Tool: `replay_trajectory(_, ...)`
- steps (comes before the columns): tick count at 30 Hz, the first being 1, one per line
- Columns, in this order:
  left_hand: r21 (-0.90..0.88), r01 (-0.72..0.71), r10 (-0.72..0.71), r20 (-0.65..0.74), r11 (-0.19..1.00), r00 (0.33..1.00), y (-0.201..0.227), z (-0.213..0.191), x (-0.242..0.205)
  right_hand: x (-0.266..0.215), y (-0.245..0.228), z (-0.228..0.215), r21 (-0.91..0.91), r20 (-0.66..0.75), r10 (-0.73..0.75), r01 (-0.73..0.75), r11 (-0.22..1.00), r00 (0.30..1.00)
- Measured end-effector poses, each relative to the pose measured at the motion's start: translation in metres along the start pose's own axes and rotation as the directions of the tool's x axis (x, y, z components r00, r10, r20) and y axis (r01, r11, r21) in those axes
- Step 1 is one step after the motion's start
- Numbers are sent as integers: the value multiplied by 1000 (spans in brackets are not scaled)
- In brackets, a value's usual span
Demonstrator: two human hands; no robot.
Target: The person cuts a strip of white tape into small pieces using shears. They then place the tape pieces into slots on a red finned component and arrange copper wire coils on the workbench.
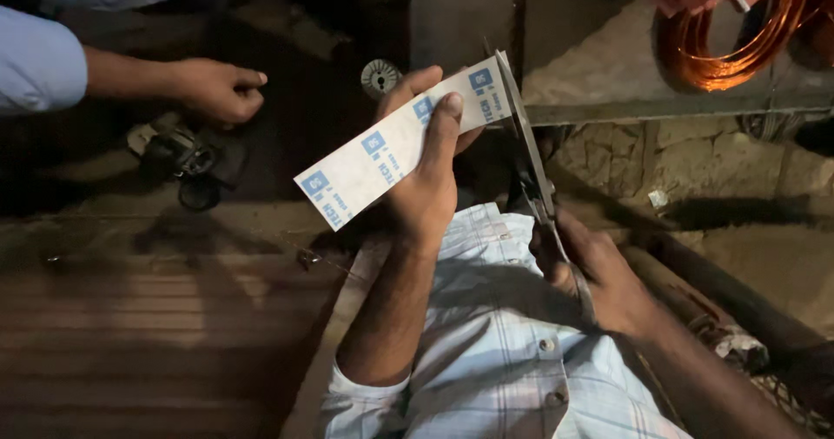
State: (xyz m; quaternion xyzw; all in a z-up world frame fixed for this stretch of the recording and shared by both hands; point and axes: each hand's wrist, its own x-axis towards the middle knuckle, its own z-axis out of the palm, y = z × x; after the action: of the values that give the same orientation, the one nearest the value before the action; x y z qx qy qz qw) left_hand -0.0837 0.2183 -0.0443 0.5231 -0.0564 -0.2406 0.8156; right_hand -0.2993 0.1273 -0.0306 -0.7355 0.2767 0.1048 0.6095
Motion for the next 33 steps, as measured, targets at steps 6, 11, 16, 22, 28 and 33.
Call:
replay_trajectory(6, 262, -182, 172, 61, 948, 983, -6, -5, -4, 8, 3, -8, -78, -23, -12, 11, 997, 1000)
replay_trajectory(11, 171, -116, 108, 59, 978, 992, -6, -3, -6, 8, 1, -7, -79, -14, 31, -32, 996, 999)
replay_trajectory(16, 150, -146, 137, 74, 978, 988, -8, -2, -4, 9, 1, -6, -108, -32, 21, -24, 994, 999)
replay_trajectory(22, 104, -86, 78, 73, 991, 994, -8, -4, -4, 11, 8, -4, -125, -47, 22, -28, 992, 999)
replay_trajectory(28, 106, -71, 64, 69, 992, 996, -15, -4, 0, 15, 16, -5, -117, -49, -11, 5, 993, 999)
replay_trajectory(33, 118, -45, 42, 29, 992, 999, -23, -6, 3, 18, 12, -3, -9, -62, 82, -83, 997, 995)
